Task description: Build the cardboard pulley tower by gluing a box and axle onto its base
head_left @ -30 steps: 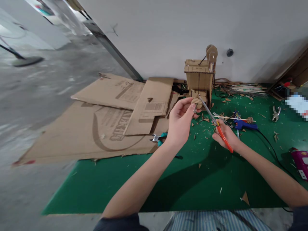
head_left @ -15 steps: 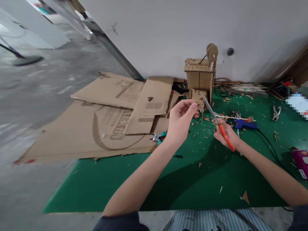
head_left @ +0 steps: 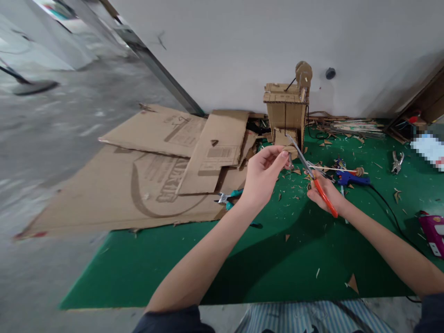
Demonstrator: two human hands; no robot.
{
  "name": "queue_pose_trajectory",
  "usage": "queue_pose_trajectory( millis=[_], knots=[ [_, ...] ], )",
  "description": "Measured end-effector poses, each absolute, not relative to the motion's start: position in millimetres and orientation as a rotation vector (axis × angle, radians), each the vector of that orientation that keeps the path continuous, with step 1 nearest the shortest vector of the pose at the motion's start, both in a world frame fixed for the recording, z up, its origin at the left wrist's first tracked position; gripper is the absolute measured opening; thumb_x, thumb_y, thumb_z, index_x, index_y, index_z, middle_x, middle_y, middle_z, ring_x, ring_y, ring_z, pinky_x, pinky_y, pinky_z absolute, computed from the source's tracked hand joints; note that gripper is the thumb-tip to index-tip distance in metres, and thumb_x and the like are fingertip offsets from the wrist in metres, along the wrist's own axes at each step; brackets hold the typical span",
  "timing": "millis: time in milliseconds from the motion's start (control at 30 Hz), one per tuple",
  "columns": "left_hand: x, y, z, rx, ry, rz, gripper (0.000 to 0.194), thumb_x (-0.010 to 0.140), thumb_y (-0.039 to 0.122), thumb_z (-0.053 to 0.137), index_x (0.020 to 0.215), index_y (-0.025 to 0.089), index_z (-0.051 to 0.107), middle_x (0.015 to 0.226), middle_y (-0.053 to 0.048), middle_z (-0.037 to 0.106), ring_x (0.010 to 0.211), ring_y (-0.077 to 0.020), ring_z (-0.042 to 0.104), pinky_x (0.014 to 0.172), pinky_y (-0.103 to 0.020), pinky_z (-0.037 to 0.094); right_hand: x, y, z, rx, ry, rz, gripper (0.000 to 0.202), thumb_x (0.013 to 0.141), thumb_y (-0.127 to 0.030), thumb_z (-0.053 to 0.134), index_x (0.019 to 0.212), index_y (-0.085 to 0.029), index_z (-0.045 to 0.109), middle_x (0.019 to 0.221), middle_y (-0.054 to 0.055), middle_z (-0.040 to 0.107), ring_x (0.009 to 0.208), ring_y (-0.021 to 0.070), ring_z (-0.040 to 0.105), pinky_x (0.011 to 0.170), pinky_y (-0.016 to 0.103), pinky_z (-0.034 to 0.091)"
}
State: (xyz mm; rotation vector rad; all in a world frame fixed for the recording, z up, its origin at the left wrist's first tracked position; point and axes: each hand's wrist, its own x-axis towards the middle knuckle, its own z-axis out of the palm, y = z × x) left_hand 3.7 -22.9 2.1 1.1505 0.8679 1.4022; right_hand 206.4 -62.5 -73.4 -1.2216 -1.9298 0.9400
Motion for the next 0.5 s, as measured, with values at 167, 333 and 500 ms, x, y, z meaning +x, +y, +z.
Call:
queue_pose_trajectory(
  millis=[167,333,500],
  knots=[
    [1.4,-22.2,0.9,1.152,0.896,1.403,0.017,0.082,0.034,0.082,0.089,0.020,0.076,0.075,0.000,0.070,0.066,-0.0101,0.064,0.066,-0.023,0.056,202.1,-63.0,-67.8,-1.256,-1.890,0.952,0.047,0.093,-0.052,0.052,0.125,-0.018,0.048,0.065,-0.005,0.050,0.058,0.0167,0.049,0.064,0.033,0.038],
    [0.1,-22.5,1.6,1.173,0.884,1.415,0.015,0.083,0.034,0.082,0.088,0.020,0.078,0.075,0.000,0.071,0.067,-0.0095,0.064,0.066,-0.022,0.054,198.1,-62.8,-64.1,-1.278,-1.855,0.966,0.038,0.093,-0.051,0.050,0.117,-0.021,0.048,0.067,-0.005,0.050,0.056,0.0148,0.047,0.062,0.031,0.037],
    [0.0,-20.9,-1.2,1.193,0.893,1.411,0.015,0.085,0.035,0.080,0.087,0.020,0.077,0.073,-0.001,0.068,0.065,-0.0102,0.062,0.064,-0.023,0.053,196.3,-62.4,-63.9,-1.302,-1.849,0.982,0.039,0.091,-0.048,0.053,0.118,-0.022,0.044,0.061,-0.009,0.044,0.053,0.0143,0.043,0.059,0.029,0.036]
  ],
)
